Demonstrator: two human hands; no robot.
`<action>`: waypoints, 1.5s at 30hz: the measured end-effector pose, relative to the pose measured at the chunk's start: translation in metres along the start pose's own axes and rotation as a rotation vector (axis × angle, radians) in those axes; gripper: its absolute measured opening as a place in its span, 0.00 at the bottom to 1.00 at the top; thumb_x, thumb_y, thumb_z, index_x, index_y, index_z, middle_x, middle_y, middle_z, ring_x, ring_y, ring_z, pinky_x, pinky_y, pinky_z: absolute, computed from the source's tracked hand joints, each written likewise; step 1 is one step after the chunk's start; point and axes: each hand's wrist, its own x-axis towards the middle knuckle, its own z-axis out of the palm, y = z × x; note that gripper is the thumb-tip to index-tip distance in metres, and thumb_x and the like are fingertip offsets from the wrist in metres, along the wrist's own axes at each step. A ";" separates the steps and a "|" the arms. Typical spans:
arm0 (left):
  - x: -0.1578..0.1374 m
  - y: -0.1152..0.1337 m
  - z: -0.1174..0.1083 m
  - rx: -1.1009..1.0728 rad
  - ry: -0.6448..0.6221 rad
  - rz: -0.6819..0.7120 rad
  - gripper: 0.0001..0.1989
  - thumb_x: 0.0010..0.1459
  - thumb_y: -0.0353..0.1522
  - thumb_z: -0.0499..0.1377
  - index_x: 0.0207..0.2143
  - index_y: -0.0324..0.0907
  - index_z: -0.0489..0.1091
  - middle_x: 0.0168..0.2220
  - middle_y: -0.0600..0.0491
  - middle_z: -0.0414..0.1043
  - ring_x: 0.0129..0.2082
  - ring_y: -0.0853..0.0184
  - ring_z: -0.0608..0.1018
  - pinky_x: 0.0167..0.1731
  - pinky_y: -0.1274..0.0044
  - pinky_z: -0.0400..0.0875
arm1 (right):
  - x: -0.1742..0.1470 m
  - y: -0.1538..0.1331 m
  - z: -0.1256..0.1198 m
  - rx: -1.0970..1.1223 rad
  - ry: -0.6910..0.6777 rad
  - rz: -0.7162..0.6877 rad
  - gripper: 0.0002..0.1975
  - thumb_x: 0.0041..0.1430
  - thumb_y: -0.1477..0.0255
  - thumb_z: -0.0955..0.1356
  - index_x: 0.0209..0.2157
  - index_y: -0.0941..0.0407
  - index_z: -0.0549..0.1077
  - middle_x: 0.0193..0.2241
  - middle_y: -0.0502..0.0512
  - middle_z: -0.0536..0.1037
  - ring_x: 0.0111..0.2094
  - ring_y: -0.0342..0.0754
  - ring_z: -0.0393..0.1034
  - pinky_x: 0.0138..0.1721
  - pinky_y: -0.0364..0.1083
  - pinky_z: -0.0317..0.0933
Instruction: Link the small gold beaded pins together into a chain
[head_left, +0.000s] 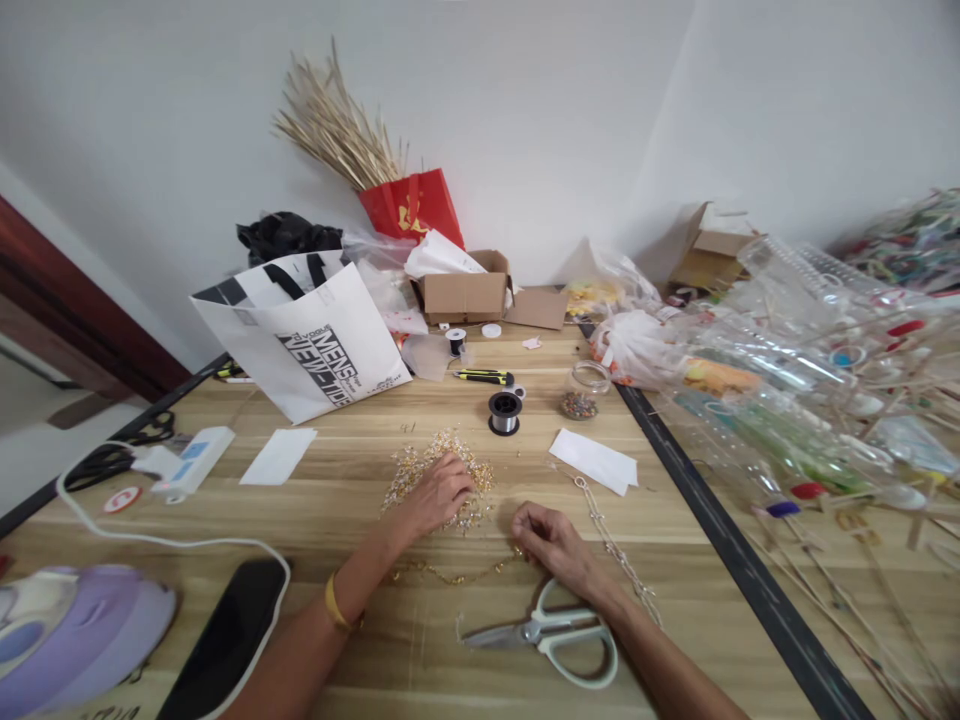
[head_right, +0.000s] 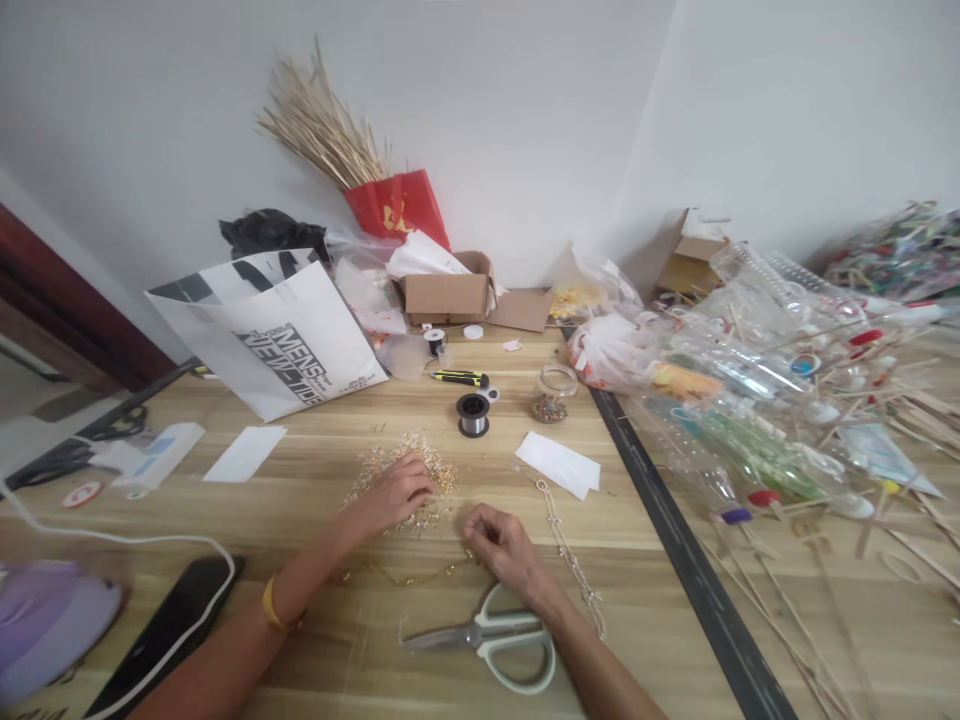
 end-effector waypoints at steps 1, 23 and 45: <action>0.000 0.000 0.000 -0.002 -0.001 0.002 0.07 0.58 0.27 0.55 0.29 0.40 0.71 0.30 0.52 0.69 0.37 0.64 0.67 0.45 0.72 0.60 | 0.000 0.000 0.000 0.007 -0.001 0.004 0.14 0.56 0.61 0.64 0.25 0.57 0.64 0.17 0.45 0.63 0.18 0.39 0.56 0.20 0.39 0.50; 0.007 -0.004 0.004 0.004 0.017 -0.001 0.08 0.59 0.28 0.54 0.28 0.40 0.71 0.29 0.52 0.69 0.37 0.64 0.67 0.44 0.73 0.59 | 0.000 0.003 0.000 -0.015 0.006 0.018 0.12 0.56 0.64 0.64 0.26 0.58 0.64 0.18 0.45 0.63 0.18 0.39 0.55 0.20 0.39 0.50; 0.019 -0.006 0.004 -0.137 -0.026 -0.052 0.07 0.56 0.28 0.57 0.25 0.40 0.72 0.27 0.53 0.71 0.37 0.64 0.68 0.42 0.73 0.60 | 0.000 0.001 -0.001 -0.008 -0.002 0.026 0.15 0.56 0.60 0.64 0.26 0.58 0.64 0.18 0.45 0.63 0.19 0.39 0.56 0.21 0.39 0.51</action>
